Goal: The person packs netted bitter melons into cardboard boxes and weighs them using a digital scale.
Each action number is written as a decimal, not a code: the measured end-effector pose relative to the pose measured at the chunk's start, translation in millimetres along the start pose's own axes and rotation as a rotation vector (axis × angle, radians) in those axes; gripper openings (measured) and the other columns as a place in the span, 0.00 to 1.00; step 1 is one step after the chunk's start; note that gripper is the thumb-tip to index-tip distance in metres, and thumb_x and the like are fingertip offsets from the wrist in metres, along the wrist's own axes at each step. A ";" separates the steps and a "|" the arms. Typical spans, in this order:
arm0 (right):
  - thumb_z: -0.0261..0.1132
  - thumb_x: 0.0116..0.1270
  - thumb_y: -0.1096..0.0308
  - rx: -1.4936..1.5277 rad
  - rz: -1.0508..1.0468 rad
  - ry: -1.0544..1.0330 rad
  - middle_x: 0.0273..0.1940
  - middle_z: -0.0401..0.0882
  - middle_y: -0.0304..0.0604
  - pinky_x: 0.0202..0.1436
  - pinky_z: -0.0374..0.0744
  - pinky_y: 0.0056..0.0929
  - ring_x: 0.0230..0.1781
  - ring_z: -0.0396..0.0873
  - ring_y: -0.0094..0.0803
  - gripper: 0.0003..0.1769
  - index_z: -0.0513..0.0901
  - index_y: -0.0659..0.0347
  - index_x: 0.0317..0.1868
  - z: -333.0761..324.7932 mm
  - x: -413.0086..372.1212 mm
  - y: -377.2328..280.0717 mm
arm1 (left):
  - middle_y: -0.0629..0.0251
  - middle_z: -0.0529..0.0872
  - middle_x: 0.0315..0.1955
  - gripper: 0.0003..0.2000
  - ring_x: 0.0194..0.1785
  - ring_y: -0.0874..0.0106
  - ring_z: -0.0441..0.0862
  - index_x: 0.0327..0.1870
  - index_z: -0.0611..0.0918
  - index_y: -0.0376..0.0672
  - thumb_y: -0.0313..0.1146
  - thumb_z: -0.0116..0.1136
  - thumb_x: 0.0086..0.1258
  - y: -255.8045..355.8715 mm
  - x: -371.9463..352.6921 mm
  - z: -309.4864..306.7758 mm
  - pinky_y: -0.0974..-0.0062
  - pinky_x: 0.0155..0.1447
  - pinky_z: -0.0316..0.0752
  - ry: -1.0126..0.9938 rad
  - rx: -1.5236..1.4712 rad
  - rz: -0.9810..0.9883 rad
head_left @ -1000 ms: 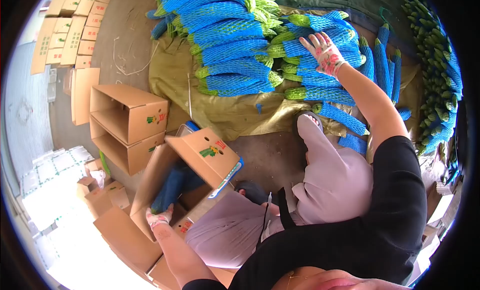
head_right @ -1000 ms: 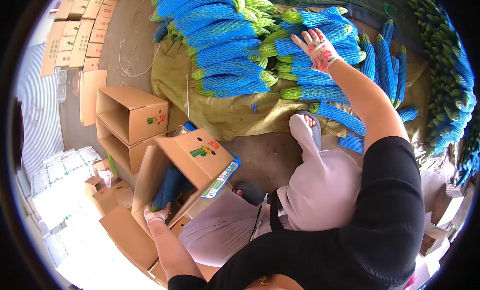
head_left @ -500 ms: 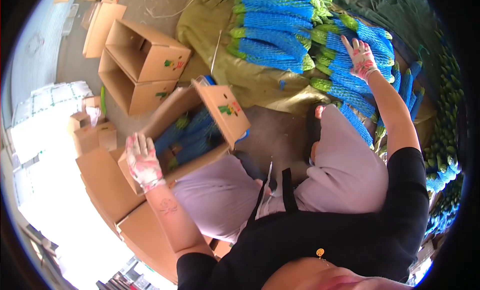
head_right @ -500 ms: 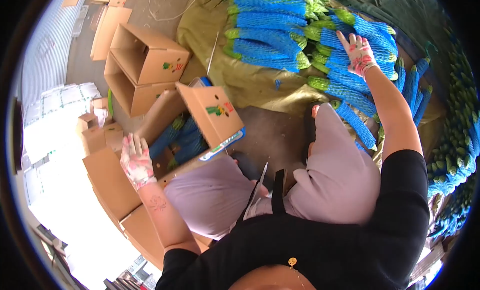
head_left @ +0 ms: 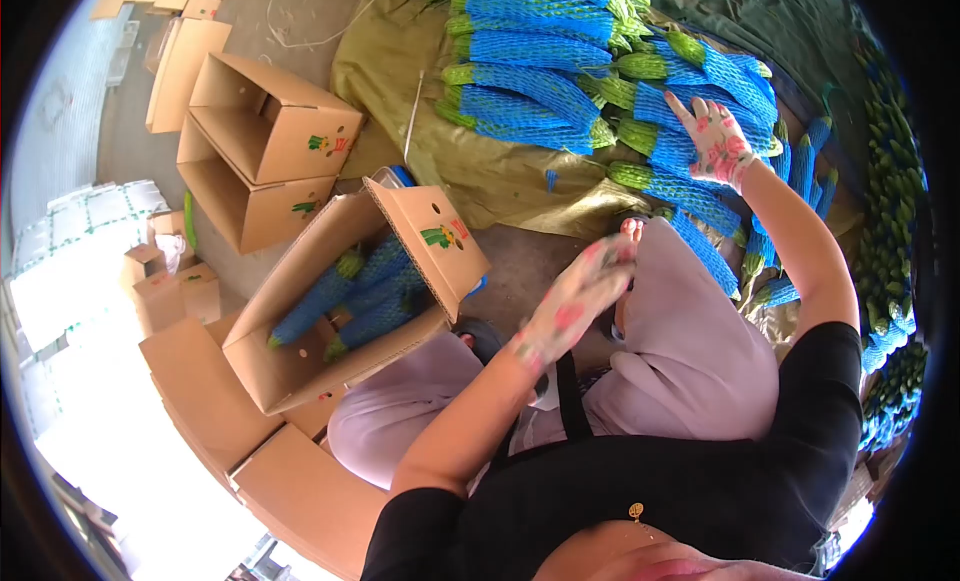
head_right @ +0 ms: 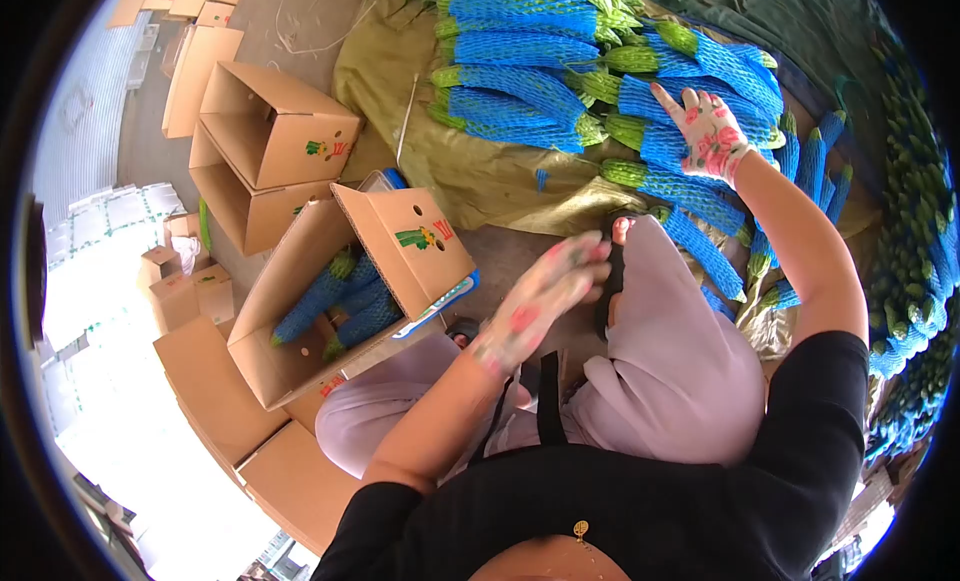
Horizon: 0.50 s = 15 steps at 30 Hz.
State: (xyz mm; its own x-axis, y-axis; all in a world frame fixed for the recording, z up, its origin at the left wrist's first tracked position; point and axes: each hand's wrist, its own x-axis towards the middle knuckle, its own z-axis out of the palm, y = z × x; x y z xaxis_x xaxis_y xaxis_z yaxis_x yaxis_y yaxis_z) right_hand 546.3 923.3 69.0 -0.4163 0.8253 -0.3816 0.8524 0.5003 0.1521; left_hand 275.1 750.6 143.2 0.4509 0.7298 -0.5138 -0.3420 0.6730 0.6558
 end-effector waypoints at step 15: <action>0.84 0.33 0.61 1.409 -0.316 0.381 0.68 0.64 0.51 0.72 0.61 0.38 0.68 0.65 0.41 0.70 0.49 0.64 0.74 -133.7 -77.1 -60.9 | 0.69 0.78 0.51 0.30 0.50 0.77 0.76 0.67 0.64 0.41 0.32 0.65 0.66 27.3 43.7 47.4 0.78 0.53 0.73 -0.001 -0.264 0.448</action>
State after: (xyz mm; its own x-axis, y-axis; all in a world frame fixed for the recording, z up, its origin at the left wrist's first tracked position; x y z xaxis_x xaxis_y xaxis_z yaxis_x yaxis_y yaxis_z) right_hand 484.2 864.2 211.0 -0.5032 0.8622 0.0582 0.2192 0.1926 -0.9565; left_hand 324.5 795.1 164.8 0.2132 0.9533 -0.2139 -0.6979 0.3018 0.6495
